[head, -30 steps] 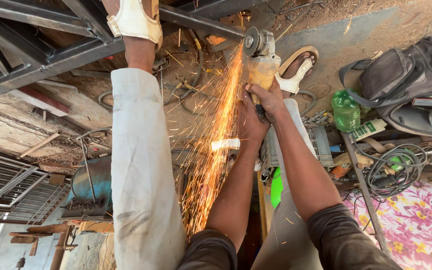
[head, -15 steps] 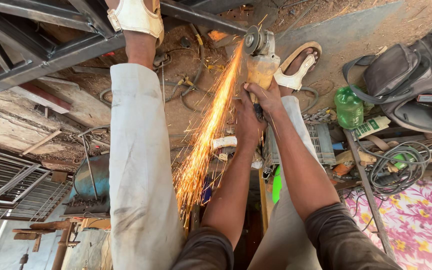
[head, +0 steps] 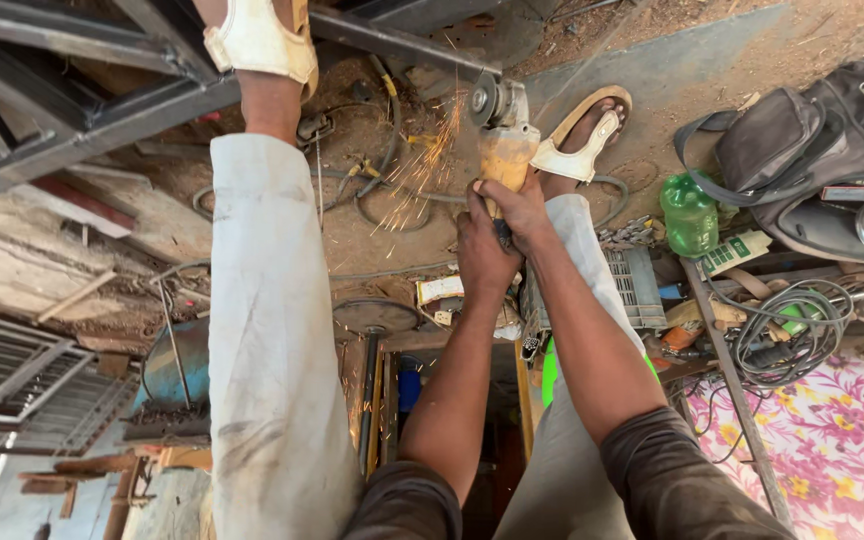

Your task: The person uses an angle grinder to smooth and cut a metal frame, producing sparks. They then switch to a welding torch to join metal pieces on the frame, creating bright flashes of light.

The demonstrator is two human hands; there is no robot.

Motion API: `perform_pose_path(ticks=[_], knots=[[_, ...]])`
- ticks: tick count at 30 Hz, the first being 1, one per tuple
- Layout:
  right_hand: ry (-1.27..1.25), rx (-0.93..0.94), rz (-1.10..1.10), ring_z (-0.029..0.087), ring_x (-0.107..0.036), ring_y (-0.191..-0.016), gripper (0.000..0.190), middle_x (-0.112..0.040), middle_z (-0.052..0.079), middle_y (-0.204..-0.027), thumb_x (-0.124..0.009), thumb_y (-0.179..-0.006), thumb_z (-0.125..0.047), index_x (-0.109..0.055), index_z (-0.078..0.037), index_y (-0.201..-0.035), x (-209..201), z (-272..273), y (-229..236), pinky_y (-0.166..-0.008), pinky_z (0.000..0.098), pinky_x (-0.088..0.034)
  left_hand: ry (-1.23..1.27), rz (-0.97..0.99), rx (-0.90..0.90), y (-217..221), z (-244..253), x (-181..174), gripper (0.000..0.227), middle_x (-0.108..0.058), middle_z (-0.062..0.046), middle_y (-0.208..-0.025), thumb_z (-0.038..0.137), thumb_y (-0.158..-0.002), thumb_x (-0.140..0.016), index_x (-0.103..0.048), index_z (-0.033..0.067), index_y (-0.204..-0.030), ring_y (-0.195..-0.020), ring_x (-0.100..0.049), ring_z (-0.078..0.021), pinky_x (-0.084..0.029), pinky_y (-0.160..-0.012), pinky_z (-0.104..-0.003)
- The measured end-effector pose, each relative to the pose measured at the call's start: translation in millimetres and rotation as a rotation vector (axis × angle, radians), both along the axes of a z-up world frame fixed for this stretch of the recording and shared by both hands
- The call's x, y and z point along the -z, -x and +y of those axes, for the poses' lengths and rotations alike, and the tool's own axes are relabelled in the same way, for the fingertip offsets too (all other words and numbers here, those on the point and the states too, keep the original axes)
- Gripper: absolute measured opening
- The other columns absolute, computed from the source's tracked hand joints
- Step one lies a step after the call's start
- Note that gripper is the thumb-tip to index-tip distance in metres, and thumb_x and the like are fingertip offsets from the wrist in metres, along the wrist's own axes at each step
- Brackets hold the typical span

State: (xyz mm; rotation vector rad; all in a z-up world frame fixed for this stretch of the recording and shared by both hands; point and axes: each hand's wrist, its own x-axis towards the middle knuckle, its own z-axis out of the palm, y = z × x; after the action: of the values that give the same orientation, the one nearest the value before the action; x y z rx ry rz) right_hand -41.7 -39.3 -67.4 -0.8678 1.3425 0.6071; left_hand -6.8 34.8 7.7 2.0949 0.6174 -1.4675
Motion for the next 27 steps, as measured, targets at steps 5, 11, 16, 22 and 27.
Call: perform_pose_path(ticks=[5, 11, 16, 22, 27], knots=[[-0.016, -0.026, 0.002, 0.015, -0.065, -0.096, 0.053, -0.067, 0.004, -0.107, -0.078, -0.08, -0.01, -0.057, -0.003, -0.127, -10.5, -3.3, 0.5, -0.084, 0.0301, -0.056, -0.006, 0.002, 0.001, 11.2, -0.8, -5.6, 0.101, -0.057, -0.032, -0.123, 0.017, -0.073, -0.08, -0.023, 0.0082, -0.157, -0.112, -0.06, -0.0524, -0.052, -0.094, -0.056], [-0.018, 0.081, -0.056, 0.017, -0.067, -0.092, 0.051, -0.068, 0.003, -0.105, -0.075, -0.08, -0.006, -0.056, -0.005, -0.128, -60.6, -32.7, -5.4, -0.079, 0.0326, -0.057, 0.53, -0.08, -0.102, 39.5, 28.5, -6.6, 0.086, -0.057, -0.026, -0.131, 0.009, -0.078, -0.078, -0.033, 0.0033, -0.151, -0.116, -0.06, -0.0413, -0.053, -0.098, -0.047], [0.006, 0.077, -0.059, 0.018, -0.07, -0.09, 0.046, -0.074, 0.005, -0.106, -0.071, -0.079, -0.003, -0.063, -0.002, -0.125, -103.1, -83.7, -9.0, -0.078, 0.0337, -0.06, 0.209, -0.299, -0.471, -7.7, 75.8, 94.0, 0.025, -0.076, -0.021, -0.108, 0.014, -0.107, -0.07, -0.069, -0.0027, -0.125, -0.097, -0.075, -0.0264, -0.064, -0.085, -0.038], [-0.035, 0.147, -0.237, 0.019, -0.069, -0.096, 0.043, -0.071, 0.008, -0.105, -0.073, -0.085, -0.005, -0.061, 0.0, -0.126, -93.9, -101.0, -9.6, -0.087, 0.0327, -0.057, -0.173, -0.536, -0.782, -86.1, 65.1, 230.9, 0.059, -0.076, -0.017, -0.109, 0.043, -0.079, -0.084, -0.064, -0.0014, -0.113, -0.097, -0.073, -0.028, -0.056, -0.093, -0.04], [-0.019, 0.014, -0.159, 0.02, -0.07, -0.097, 0.049, -0.072, 0.008, -0.107, -0.074, -0.082, -0.006, -0.059, 0.0, -0.127, -85.3, -102.7, 1.8, -0.089, 0.0335, -0.057, -0.158, -0.671, -0.883, -88.5, 71.4, 261.3, 0.043, -0.076, -0.014, -0.102, 0.018, -0.076, -0.077, -0.065, -0.0052, -0.111, -0.089, -0.072, -0.0266, -0.057, -0.081, -0.042]])
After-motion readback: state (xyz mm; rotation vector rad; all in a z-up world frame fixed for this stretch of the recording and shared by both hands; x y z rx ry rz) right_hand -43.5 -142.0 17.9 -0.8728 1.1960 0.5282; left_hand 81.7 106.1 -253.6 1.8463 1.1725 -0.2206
